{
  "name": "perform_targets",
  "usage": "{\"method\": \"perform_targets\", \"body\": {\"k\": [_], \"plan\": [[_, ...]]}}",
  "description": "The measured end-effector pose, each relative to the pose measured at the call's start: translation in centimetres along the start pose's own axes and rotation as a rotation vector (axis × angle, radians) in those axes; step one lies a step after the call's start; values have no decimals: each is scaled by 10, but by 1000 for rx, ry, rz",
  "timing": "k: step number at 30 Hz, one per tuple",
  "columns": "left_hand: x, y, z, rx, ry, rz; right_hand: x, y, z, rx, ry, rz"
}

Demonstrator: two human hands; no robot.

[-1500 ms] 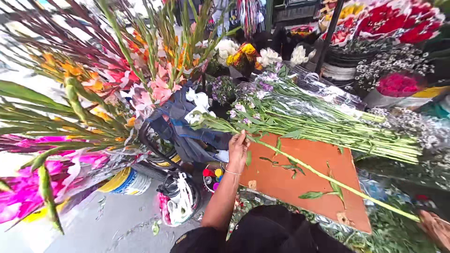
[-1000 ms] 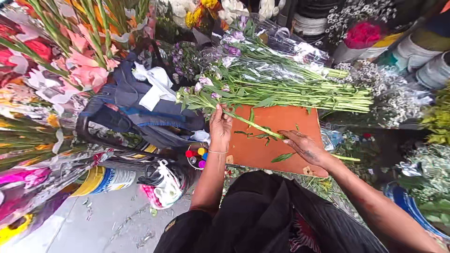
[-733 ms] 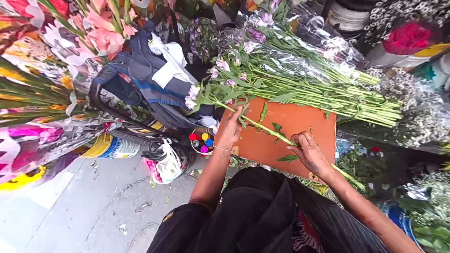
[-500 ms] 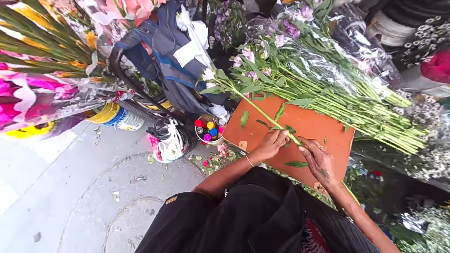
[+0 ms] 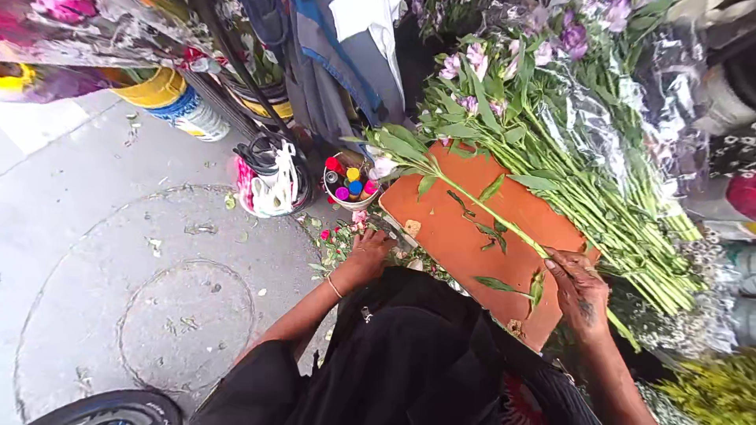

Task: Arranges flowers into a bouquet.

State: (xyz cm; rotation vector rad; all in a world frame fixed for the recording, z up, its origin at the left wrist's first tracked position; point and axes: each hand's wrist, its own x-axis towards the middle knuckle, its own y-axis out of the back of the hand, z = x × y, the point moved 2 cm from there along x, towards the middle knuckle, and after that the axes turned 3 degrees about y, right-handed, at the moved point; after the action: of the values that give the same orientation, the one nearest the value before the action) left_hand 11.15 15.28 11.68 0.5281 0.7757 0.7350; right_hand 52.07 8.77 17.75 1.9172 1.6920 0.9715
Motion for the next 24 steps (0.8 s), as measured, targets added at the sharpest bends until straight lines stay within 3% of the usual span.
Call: {"method": "perform_targets", "body": {"k": [3,7,9,11,14,18,21,24], "plan": [[-19,-14,-26,-6,191,162,-46,-16,26,-89,-120,-14],[-15,-28,-5,-147,-72,578,-73,-27,30,-172,-189,-10],[5,-29,13,-142,-227,669,-64,-22,26,-32,-224,16],[37,-25,26,-77,-277,730,-40,-11,13,105,-241,48],[91,-5,35,32,-120,693,-2,13,-8,85,-156,93],[159,12,48,181,-75,579,18,48,-22,-8,-81,176],[177,-12,88,265,-270,361,7,65,-21,26,-121,262],[165,-70,147,313,-579,57,-17,79,-16,22,-166,329]]}}
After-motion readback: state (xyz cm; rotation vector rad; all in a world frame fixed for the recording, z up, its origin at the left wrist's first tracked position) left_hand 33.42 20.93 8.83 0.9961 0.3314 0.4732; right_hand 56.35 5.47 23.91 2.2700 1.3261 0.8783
